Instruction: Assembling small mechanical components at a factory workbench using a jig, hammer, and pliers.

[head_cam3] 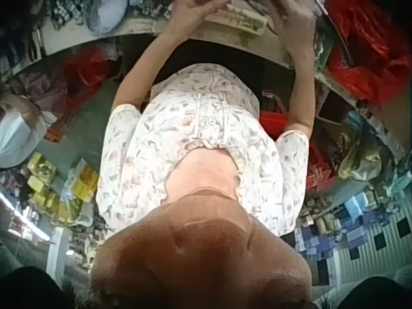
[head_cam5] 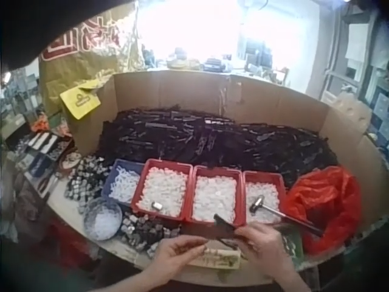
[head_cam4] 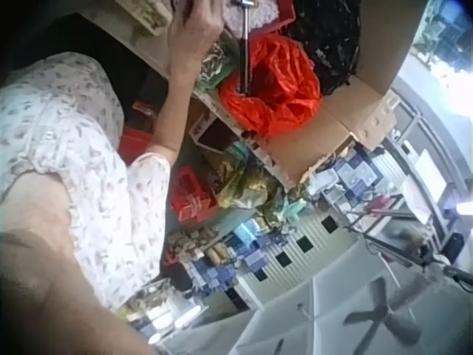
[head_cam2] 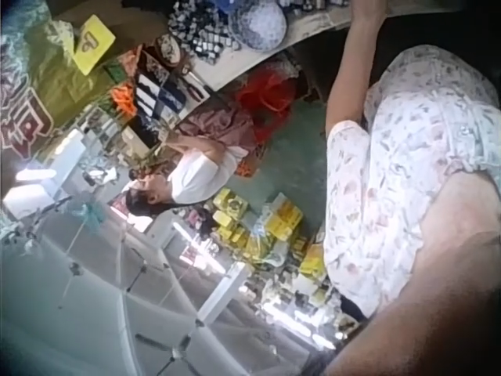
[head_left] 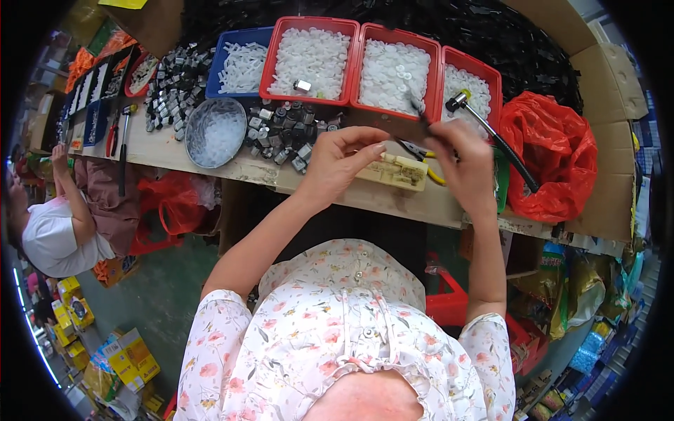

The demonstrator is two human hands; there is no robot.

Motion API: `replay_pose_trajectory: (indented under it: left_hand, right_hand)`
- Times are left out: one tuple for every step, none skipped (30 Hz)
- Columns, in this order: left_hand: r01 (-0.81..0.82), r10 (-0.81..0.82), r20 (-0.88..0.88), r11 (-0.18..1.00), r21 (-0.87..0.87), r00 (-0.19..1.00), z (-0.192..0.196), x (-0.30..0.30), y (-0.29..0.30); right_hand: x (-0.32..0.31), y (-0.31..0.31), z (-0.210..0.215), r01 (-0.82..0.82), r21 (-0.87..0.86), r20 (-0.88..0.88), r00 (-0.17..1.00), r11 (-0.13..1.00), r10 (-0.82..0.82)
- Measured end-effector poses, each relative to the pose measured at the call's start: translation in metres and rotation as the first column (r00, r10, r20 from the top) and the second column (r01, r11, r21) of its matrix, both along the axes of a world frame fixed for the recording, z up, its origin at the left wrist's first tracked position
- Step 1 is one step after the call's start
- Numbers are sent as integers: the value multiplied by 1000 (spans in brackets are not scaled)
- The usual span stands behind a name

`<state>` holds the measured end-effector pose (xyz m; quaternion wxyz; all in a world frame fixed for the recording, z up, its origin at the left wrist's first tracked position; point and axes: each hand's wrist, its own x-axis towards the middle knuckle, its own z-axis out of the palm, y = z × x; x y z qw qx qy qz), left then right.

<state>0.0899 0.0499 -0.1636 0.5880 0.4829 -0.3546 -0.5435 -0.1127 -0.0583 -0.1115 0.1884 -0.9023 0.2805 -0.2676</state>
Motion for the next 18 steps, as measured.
replay_pose_trajectory:
  left_hand:
    - [-2,2,5,1000,0,1000,-2,3,2]
    - [-14,14,50,1000,-8,999,-4,6,4]
    - [-25,27,94,1000,-16,995,-6,9,6]
    - [-25,26,97,1000,-17,995,-6,11,9]
    - [-27,27,151,1000,-1,988,-7,13,11]
    - [-30,26,203,999,15,979,-7,15,13]
    - [-46,44,261,999,2,964,-6,16,15]
    - [-43,41,263,999,2,964,-4,17,17]
    - [-40,44,334,999,-20,941,-2,18,18]
    - [-35,49,403,998,-43,914,1,18,19]
    - [-45,63,393,997,-55,917,2,18,19]
    - [-41,61,391,997,-59,918,4,17,18]
    - [-37,62,403,997,-68,913,6,16,18]
    - [-35,65,414,996,-78,908,7,17,17]
    - [-31,63,406,996,-85,912,10,16,16]
    - [-31,64,404,996,-89,913,11,16,15]
    - [-26,65,426,995,-98,903,11,17,16]
    - [-13,61,446,994,-108,893,11,18,16]
  right_hand:
    - [2,-1,-9,-91,-78,-31,996,993,89]
    - [0,-1,-14,-91,-79,-28,996,993,89]
    - [-2,1,-17,-96,-157,-167,984,983,69]
    - [-3,1,-21,-111,-233,-301,953,966,37]
    - [-5,-5,-24,-86,-256,-308,952,963,4]
    - [-7,-10,-22,-85,-257,-305,952,963,3]
    - [-6,-17,-17,-56,-321,-292,956,945,-42]
    - [-4,-22,-11,-25,-381,-275,957,924,-87]
    - [2,-31,-7,2,-414,-259,958,910,-120]
    - [8,-41,-6,5,-414,-258,958,910,-123]
    - [14,-52,-6,-14,-434,-294,947,901,-127]
    - [20,-63,-4,-34,-452,-329,935,891,-131]
    - [27,-70,-1,-59,-389,-275,960,919,-54]
    - [34,-80,-2,-60,-393,-278,959,918,-56]
    - [40,-90,-4,-57,-331,-241,970,942,-26]
    - [48,-101,-6,-58,-268,-201,980,962,3]
    - [59,-110,-12,-55,-272,-122,992,961,22]
    - [71,-117,-12,-56,-275,-126,992,960,21]
